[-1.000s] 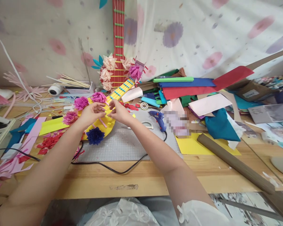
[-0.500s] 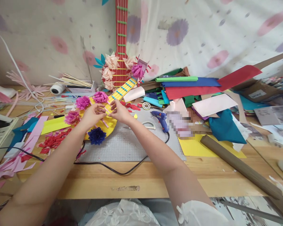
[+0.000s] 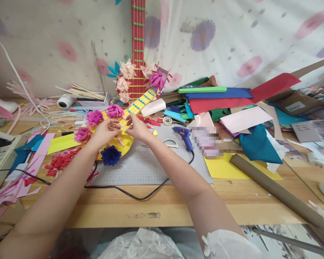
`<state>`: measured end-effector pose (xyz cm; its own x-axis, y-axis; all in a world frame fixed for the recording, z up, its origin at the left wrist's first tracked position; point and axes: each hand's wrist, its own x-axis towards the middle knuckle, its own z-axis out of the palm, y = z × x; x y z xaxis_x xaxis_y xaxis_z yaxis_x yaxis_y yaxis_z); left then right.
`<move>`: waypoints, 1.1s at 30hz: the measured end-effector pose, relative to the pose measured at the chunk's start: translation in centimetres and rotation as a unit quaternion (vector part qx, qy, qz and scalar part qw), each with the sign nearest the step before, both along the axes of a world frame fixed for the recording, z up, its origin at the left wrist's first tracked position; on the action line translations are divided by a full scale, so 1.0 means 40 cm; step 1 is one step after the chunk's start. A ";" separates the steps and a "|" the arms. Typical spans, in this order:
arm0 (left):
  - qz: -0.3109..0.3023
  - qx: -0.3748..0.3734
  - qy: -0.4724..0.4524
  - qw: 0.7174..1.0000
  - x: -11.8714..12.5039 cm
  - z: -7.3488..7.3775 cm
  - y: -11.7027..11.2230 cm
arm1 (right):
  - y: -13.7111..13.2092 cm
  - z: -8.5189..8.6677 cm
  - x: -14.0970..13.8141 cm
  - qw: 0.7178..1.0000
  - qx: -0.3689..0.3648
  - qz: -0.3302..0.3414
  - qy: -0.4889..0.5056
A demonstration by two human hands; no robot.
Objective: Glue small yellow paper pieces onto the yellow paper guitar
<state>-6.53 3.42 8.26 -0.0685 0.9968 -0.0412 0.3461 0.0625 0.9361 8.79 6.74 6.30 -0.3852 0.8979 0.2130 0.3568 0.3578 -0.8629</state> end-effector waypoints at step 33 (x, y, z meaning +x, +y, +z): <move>-0.052 0.202 0.248 0.946 0.026 0.024 -0.036 | -0.066 0.015 0.074 0.999 0.027 0.009 0.044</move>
<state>-5.49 1.96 9.24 0.1209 0.9264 0.3566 0.7336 -0.3254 0.5966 11.75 4.08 6.91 -0.3791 0.8769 0.2956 0.2728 0.4112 -0.8698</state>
